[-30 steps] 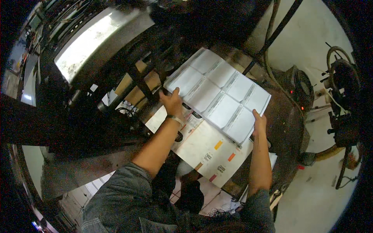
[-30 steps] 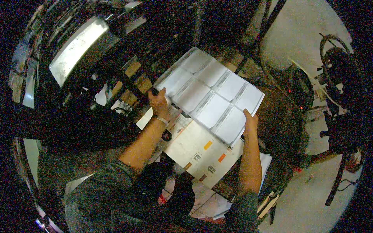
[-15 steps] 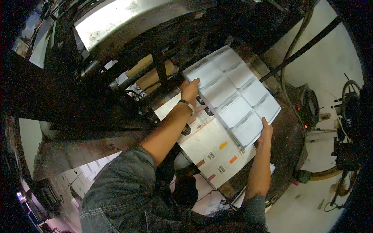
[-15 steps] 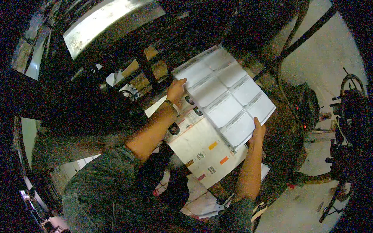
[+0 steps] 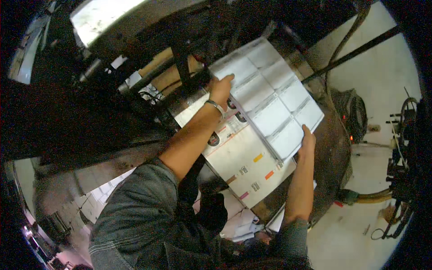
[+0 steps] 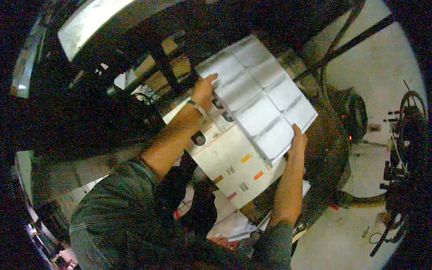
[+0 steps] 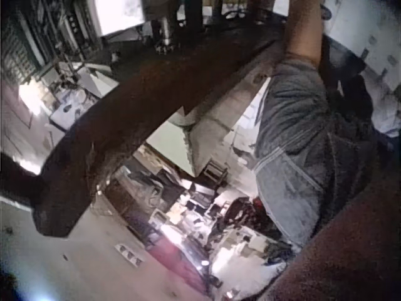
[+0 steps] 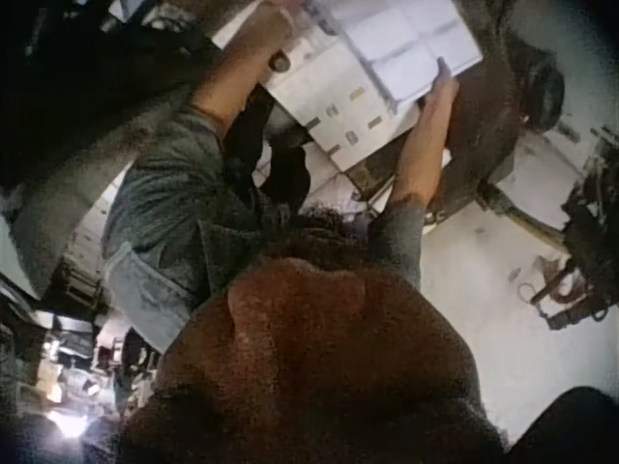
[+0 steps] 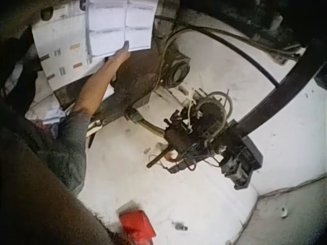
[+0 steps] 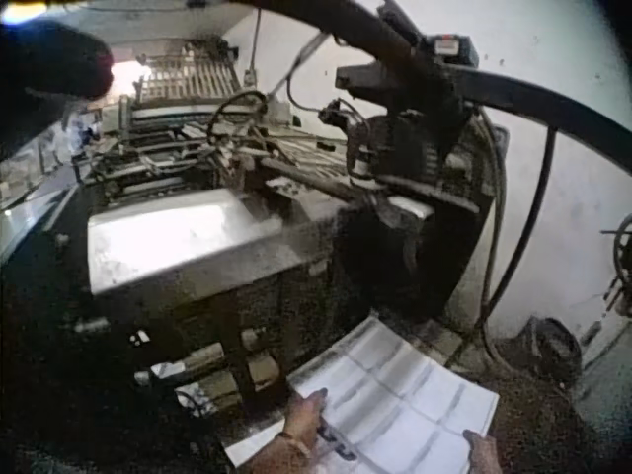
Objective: The person picks up stacks of printed paper sheets from a stool, aligns the edges of the sheets by hand, and places the stacks onto the tray of a large machine.
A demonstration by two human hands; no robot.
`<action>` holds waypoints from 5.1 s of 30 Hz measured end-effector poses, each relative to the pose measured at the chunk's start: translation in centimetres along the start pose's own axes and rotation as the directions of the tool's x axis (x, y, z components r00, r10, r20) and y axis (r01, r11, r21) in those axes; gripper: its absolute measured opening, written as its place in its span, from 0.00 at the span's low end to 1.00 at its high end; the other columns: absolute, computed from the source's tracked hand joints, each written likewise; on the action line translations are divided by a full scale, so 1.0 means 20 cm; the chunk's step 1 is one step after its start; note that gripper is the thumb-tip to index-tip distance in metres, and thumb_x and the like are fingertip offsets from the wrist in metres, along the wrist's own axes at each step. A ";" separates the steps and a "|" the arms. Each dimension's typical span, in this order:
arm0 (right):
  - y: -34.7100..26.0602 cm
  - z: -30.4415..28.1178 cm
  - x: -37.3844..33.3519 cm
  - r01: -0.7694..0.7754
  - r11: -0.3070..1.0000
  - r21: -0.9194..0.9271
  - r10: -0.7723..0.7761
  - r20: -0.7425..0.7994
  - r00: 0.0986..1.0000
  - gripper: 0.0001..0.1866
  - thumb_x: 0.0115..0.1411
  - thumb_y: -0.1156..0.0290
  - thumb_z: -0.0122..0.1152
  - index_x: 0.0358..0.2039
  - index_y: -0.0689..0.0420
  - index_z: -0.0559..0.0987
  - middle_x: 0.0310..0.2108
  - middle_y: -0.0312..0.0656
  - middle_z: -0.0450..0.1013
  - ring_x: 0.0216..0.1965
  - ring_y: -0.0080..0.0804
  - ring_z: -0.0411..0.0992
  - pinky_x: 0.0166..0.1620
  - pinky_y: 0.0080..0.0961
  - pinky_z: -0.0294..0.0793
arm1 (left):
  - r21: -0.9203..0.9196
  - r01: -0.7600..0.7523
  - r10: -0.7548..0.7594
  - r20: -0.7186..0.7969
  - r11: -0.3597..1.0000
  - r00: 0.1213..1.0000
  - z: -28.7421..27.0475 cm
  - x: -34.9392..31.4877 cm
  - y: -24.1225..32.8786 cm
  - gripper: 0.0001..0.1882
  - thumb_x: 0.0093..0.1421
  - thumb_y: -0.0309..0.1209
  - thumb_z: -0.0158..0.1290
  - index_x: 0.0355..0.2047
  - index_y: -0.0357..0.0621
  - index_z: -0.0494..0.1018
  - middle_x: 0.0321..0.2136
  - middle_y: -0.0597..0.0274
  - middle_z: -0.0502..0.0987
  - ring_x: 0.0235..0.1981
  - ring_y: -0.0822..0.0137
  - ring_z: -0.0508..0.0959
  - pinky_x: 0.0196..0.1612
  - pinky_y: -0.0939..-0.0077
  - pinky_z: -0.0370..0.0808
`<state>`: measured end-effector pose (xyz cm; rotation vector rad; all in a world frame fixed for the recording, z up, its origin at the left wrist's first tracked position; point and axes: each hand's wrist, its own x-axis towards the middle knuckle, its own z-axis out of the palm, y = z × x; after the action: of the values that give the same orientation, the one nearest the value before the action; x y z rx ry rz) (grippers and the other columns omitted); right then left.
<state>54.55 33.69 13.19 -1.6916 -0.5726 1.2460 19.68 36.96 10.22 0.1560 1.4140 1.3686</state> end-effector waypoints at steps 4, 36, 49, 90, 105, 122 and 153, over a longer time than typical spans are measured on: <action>0.00 0.03 0.01 -0.024 0.998 -0.053 0.021 -0.053 0.998 0.22 0.54 0.68 0.61 0.44 0.71 0.72 0.38 0.51 0.74 0.35 0.40 0.75 0.39 0.33 0.76 | -0.004 0.073 -0.073 -0.047 0.997 0.996 0.00 -0.02 0.07 0.29 0.51 0.45 0.56 0.49 0.43 0.66 0.38 0.55 0.72 0.35 0.61 0.70 0.37 0.66 0.66; 0.05 -0.09 0.05 0.243 0.953 -0.180 -0.255 -0.047 0.966 0.25 0.49 0.65 0.66 0.44 0.67 0.74 0.40 0.53 0.75 0.39 0.43 0.75 0.43 0.33 0.74 | 0.035 0.011 -0.024 0.394 0.999 0.919 0.10 -0.07 0.20 0.20 0.60 0.37 0.40 0.48 0.40 0.69 0.45 0.58 0.73 0.45 0.60 0.73 0.50 0.61 0.70; 0.11 -0.20 -0.79 0.299 0.378 -0.876 -0.233 0.222 0.947 0.59 0.43 0.70 0.67 0.66 0.47 0.34 0.32 0.56 0.75 0.30 0.50 0.75 0.34 0.42 0.75 | 0.188 0.029 -0.120 0.495 0.982 0.861 0.02 -0.13 0.20 0.32 0.57 0.51 0.38 0.60 0.53 0.59 0.62 0.58 0.56 0.63 0.50 0.53 0.60 0.40 0.49; 1.00 -1.27 -1.84 -0.373 0.761 -0.530 -0.342 -0.817 0.463 0.22 0.58 0.64 0.55 0.50 0.62 0.67 0.42 0.60 0.70 0.45 0.58 0.69 0.48 0.44 0.67 | 0.274 0.207 -0.303 0.378 0.939 0.875 -0.11 -0.06 0.34 0.52 0.48 0.61 0.46 0.66 0.50 0.39 0.67 0.54 0.34 0.67 0.53 0.34 0.63 0.42 0.34; 0.94 -0.85 -1.64 0.000 0.608 -0.794 -0.512 -0.392 0.764 0.21 0.51 0.64 0.60 0.46 0.57 0.73 0.41 0.49 0.70 0.45 0.50 0.68 0.48 0.43 0.66 | 0.273 0.209 -0.299 0.352 0.939 0.887 -0.09 -0.08 0.37 0.51 0.45 0.60 0.48 0.66 0.54 0.44 0.67 0.55 0.38 0.67 0.50 0.37 0.62 0.38 0.36; 0.66 -1.88 -1.67 -0.643 0.476 -0.600 -0.186 -0.784 0.593 0.43 0.46 0.58 0.67 0.62 0.45 0.59 0.55 0.59 0.62 0.56 0.56 0.61 0.55 0.50 0.61 | 0.213 0.255 -0.309 0.279 0.943 0.909 -0.02 -0.14 0.30 0.53 0.43 0.62 0.49 0.65 0.52 0.44 0.67 0.56 0.40 0.66 0.49 0.39 0.62 0.36 0.35; 0.19 -0.34 -0.58 0.151 0.849 -0.507 -0.331 -0.287 0.899 0.29 0.59 0.53 0.44 0.58 0.51 0.65 0.42 0.55 0.73 0.43 0.51 0.72 0.47 0.40 0.69 | 0.175 0.245 -0.296 0.394 0.954 0.870 -0.09 -0.06 0.35 0.51 0.46 0.64 0.45 0.65 0.50 0.47 0.66 0.56 0.42 0.67 0.53 0.39 0.60 0.34 0.31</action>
<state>55.77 20.11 15.89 -2.1120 -0.8831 0.6007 15.00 37.20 15.83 0.2986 1.1056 0.9475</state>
